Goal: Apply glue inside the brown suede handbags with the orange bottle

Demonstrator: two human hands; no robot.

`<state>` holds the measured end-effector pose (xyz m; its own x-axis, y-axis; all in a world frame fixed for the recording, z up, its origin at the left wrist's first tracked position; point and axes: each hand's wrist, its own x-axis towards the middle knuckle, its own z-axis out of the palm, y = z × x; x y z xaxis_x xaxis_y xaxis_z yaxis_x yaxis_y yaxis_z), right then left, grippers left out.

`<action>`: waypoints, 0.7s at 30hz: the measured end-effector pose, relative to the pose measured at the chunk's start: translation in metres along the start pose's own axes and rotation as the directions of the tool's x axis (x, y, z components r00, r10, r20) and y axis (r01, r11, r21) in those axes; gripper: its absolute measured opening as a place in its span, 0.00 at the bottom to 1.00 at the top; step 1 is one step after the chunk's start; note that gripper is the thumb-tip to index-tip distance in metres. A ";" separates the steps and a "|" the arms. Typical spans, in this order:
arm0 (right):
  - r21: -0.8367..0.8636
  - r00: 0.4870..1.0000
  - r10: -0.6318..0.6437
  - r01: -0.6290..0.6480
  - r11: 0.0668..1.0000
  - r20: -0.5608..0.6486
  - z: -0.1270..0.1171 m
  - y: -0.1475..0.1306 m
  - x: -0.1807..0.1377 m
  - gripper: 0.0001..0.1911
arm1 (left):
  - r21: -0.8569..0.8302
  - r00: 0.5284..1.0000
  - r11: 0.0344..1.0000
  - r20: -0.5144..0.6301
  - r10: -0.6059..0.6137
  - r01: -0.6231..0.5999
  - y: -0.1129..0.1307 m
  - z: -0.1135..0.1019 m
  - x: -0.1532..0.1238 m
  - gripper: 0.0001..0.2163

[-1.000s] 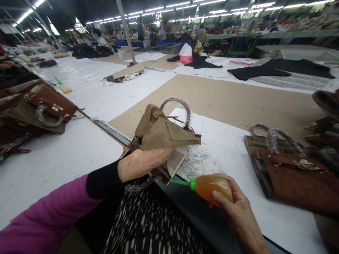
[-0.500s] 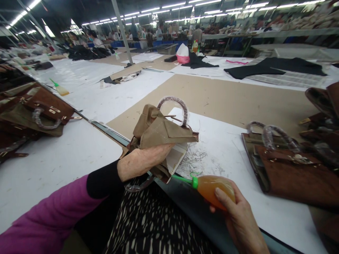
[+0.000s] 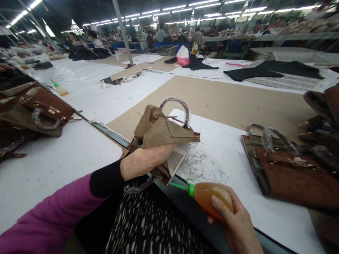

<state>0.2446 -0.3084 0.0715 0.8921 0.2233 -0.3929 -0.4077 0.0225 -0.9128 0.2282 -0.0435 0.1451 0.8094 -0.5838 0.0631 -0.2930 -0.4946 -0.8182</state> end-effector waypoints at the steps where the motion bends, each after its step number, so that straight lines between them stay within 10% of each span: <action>1: -0.010 1.000 -0.012 0.012 1.000 -0.017 0.002 -0.001 -0.001 0.25 | -0.018 1.000 1.000 -0.002 -0.011 0.011 -0.001 0.000 0.001 0.24; 9: -0.178 0.951 -0.246 0.213 0.961 -0.189 0.008 -0.024 0.002 0.29 | -0.076 0.999 0.996 0.007 -0.041 0.042 -0.021 -0.004 0.017 0.26; 18: -0.365 0.912 -0.404 0.352 0.862 -0.073 -0.005 -0.009 0.051 0.32 | 0.054 0.997 0.996 0.012 -0.070 0.069 -0.029 0.004 0.027 0.24; 21: -0.510 0.817 -0.576 0.498 0.701 0.005 -0.005 -0.006 0.063 0.26 | 0.002 0.997 0.997 -0.002 -0.078 0.078 -0.037 0.009 0.032 0.23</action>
<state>0.3046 -0.2995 0.0513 0.9629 0.1748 0.2057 0.2578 -0.3700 -0.8925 0.2694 -0.0382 0.1721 0.8288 -0.5447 0.1282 -0.2279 -0.5378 -0.8117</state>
